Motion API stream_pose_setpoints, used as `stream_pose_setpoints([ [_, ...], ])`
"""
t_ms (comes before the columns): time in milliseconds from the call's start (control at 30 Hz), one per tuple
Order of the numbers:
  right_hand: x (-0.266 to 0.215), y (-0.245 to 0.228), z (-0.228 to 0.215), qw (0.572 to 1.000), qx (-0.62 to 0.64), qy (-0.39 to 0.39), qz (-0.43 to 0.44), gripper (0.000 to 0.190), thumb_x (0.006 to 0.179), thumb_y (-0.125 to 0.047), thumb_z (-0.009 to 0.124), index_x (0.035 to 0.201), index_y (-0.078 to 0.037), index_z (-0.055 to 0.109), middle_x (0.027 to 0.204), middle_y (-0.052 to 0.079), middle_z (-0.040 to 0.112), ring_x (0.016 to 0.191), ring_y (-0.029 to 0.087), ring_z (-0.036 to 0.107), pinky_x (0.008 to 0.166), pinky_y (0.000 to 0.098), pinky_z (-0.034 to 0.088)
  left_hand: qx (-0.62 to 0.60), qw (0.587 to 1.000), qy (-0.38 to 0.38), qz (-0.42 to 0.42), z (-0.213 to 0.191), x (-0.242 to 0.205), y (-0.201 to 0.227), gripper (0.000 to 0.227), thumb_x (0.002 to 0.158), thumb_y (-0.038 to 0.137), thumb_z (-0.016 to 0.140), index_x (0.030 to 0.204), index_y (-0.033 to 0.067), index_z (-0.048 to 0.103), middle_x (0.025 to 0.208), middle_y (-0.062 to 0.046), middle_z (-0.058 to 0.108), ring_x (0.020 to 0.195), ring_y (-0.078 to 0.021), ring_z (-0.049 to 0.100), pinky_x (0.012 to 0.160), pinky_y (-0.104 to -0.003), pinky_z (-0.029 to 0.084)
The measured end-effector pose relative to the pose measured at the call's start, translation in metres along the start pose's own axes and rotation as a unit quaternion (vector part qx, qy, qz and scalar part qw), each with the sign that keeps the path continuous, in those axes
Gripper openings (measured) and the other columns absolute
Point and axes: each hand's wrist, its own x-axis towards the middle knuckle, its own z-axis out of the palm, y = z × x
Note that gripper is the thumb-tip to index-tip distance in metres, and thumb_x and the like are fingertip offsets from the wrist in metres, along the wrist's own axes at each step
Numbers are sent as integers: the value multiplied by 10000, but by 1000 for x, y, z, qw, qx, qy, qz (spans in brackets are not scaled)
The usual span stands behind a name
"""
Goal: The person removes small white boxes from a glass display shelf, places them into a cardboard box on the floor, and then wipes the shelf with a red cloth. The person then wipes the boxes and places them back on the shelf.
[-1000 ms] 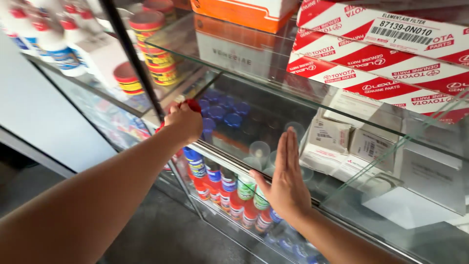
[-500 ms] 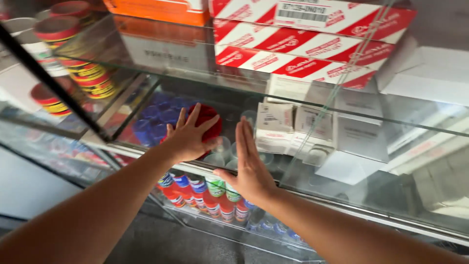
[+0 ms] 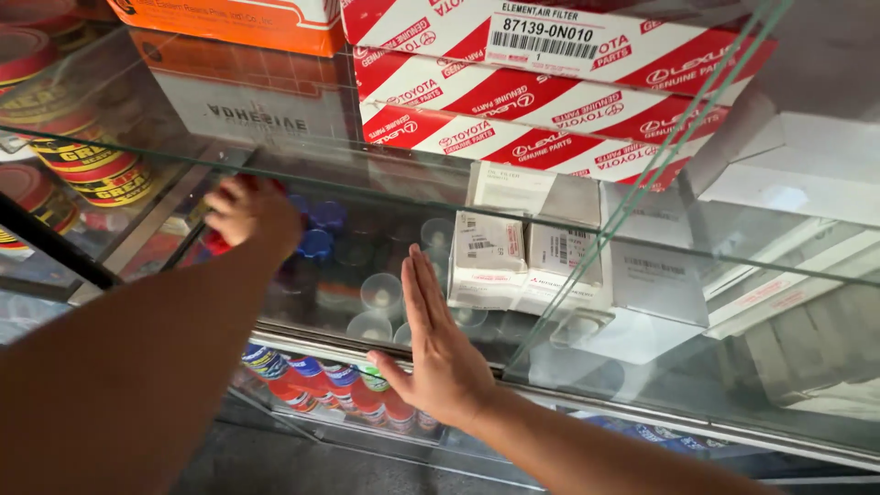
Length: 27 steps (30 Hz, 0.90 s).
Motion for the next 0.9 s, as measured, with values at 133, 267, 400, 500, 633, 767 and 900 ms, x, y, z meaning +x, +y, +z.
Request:
stream_pose_setpoints([
  [133,1,-4,-2,1000,7,4,21,1120,901,-288,763,1595,87,-31,1678,369,8,1573,517,135,1248,458,315,-78,980,32,179,-4,-26,69,372,955,367,567,1291,269,696,1467,-77,523,1407,-338,384,1103,-595,350],
  [267,1,-4,0,999,11,2,47,1154,877,-309,778,1576,94,-47,1662,379,1,1551,526,140,1215,456,331,-258,909,-96,313,-38,-78,105,394,881,500,628,1226,345,738,1281,-47,681,1197,-338,594,1063,-454,460],
  [400,1,-2,3,998,5,1,56,1172,856,-315,792,1562,93,-51,1643,376,-2,1538,524,136,1203,452,325,-304,811,-37,498,-73,-103,72,323,825,338,707,1140,314,775,1313,-7,696,1119,-330,633,950,-478,517],
  [500,1,-3,3,999,-19,38,6,1181,838,-303,806,1571,85,-35,1651,367,12,1549,514,125,1235,480,272,-288,784,-49,547,-86,-104,26,291,885,315,714,1172,280,753,1310,1,700,1162,-303,642,964,-471,523],
  [633,3,-4,1,999,-2,36,11,1178,832,-294,803,1562,84,-40,1645,368,3,1542,509,96,1226,472,264,-242,843,-66,476,-76,-82,-40,298,918,331,679,1209,314,737,1370,-40,640,1196,-309,630,983,-452,522],
  [767,3,-5,1,999,-13,41,6,1179,828,-285,809,1567,72,-38,1649,346,14,1545,495,97,1229,484,255,-52,897,-20,439,-43,-36,-96,394,947,377,571,1335,335,631,1461,-117,519,1305,-390,514,1118,-520,405],
  [900,1,-4,1,999,-2,23,25,1170,834,-270,806,1572,63,-40,1664,327,17,1552,480,99,1227,474,272,-53,933,24,354,4,-7,-91,531,959,430,532,1452,235,505,1561,-136,420,1391,-465,373,1154,-568,308],
])
